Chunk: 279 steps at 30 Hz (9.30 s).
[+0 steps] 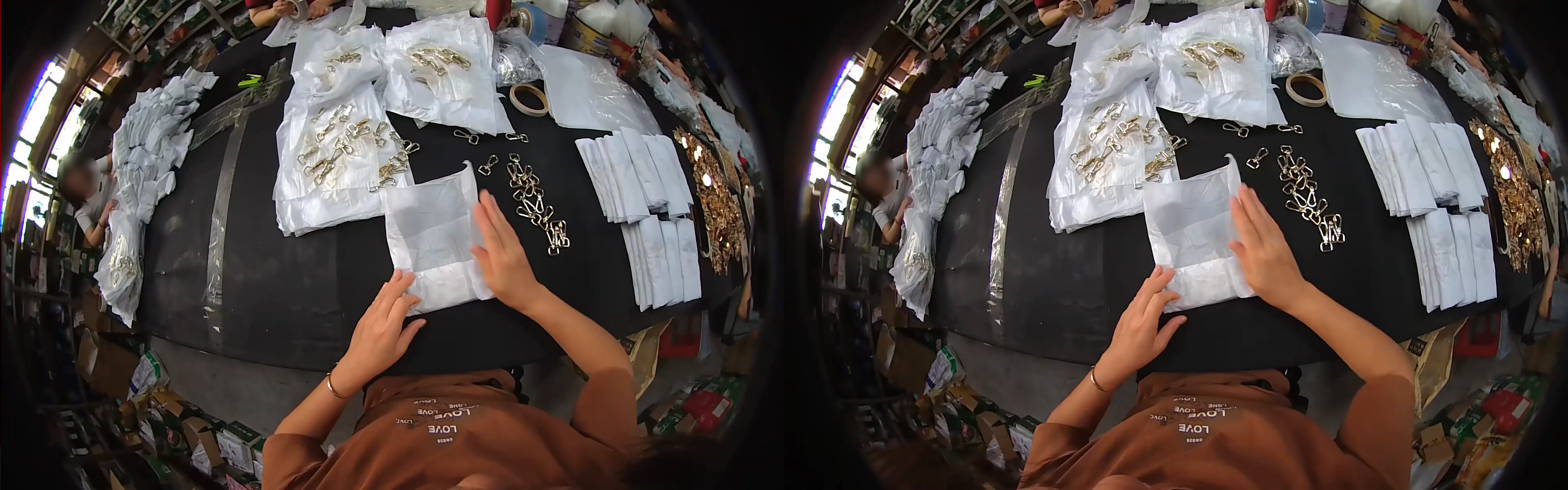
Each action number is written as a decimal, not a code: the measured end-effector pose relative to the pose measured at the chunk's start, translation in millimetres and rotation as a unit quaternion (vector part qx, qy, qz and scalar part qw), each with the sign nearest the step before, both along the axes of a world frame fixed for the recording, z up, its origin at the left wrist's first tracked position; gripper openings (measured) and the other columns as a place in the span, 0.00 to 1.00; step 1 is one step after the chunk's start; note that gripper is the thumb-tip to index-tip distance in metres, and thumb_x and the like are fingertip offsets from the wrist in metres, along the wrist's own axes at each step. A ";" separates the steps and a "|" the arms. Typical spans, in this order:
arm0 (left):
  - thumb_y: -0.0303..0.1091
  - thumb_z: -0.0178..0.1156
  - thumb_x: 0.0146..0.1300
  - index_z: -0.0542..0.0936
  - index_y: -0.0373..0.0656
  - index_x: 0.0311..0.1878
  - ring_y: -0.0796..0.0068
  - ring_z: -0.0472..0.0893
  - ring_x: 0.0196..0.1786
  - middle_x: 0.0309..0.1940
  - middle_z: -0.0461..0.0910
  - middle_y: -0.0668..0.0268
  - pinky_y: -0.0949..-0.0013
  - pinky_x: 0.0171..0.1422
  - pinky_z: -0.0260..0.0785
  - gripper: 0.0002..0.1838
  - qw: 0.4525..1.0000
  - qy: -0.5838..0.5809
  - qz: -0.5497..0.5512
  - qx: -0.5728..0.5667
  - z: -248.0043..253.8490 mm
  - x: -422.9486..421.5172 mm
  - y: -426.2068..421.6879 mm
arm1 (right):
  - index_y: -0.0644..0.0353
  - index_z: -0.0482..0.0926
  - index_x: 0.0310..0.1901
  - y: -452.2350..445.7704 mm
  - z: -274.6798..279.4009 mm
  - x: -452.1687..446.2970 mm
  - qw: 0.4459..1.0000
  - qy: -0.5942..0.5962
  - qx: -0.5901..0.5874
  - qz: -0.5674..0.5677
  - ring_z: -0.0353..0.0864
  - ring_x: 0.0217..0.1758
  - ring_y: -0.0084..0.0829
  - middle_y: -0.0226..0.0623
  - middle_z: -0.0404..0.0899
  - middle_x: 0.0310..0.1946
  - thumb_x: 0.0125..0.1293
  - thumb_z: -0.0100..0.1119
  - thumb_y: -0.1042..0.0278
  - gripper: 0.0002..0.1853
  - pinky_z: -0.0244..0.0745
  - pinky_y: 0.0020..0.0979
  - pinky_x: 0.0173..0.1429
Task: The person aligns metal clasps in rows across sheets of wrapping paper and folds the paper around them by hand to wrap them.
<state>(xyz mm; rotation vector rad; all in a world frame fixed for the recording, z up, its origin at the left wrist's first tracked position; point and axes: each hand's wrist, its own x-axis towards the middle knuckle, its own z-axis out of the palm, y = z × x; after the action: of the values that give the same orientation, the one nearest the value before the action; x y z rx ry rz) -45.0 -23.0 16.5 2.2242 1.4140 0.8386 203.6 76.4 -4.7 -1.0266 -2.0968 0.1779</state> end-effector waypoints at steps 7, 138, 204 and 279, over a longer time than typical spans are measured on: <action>0.30 0.68 0.69 0.79 0.40 0.54 0.51 0.77 0.73 0.67 0.78 0.55 0.52 0.76 0.70 0.14 0.992 0.076 -0.087 0.048 0.0 -10.8 23.2 | 0.67 0.74 0.71 -34.9 16.0 25.6 0.974 -0.173 -0.084 0.121 0.73 0.76 0.49 0.49 0.70 0.76 0.71 0.62 0.70 0.27 0.69 0.41 0.78; 0.34 0.66 0.68 0.84 0.44 0.59 0.58 0.84 0.53 0.55 0.83 0.62 0.61 0.55 0.78 0.17 0.986 -0.043 -0.160 0.001 15.0 79.3 44.7 | 0.57 0.81 0.44 96.1 -6.5 -1.8 0.969 -0.156 -0.107 -0.158 0.78 0.43 0.37 0.33 0.80 0.40 0.71 0.65 0.64 0.08 0.69 0.37 0.58; 0.29 0.69 0.64 0.81 0.43 0.44 0.62 0.74 0.41 0.43 0.76 0.63 0.63 0.49 0.72 0.08 0.999 -0.014 -0.039 -0.003 2.8 10.5 30.6 | 0.51 0.83 0.42 -46.8 10.6 -14.6 0.987 -0.077 -0.121 0.072 0.77 0.44 0.33 0.28 0.79 0.40 0.64 0.65 0.73 0.06 0.67 0.34 0.56; 0.28 0.67 0.64 0.82 0.43 0.45 0.61 0.76 0.39 0.39 0.77 0.64 0.63 0.49 0.72 0.07 0.997 0.040 -0.044 0.043 -14.4 -13.3 99.1 | 0.53 0.84 0.35 21.0 5.9 -5.3 0.985 -0.079 -0.141 0.055 0.75 0.40 0.27 0.24 0.79 0.36 0.69 0.69 0.62 0.07 0.65 0.31 0.53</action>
<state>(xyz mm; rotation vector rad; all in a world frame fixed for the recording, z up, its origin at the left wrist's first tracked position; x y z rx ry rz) -58.3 76.1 2.1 2.3914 1.3274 0.8034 198.4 97.3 1.2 -1.1211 -2.3208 0.4745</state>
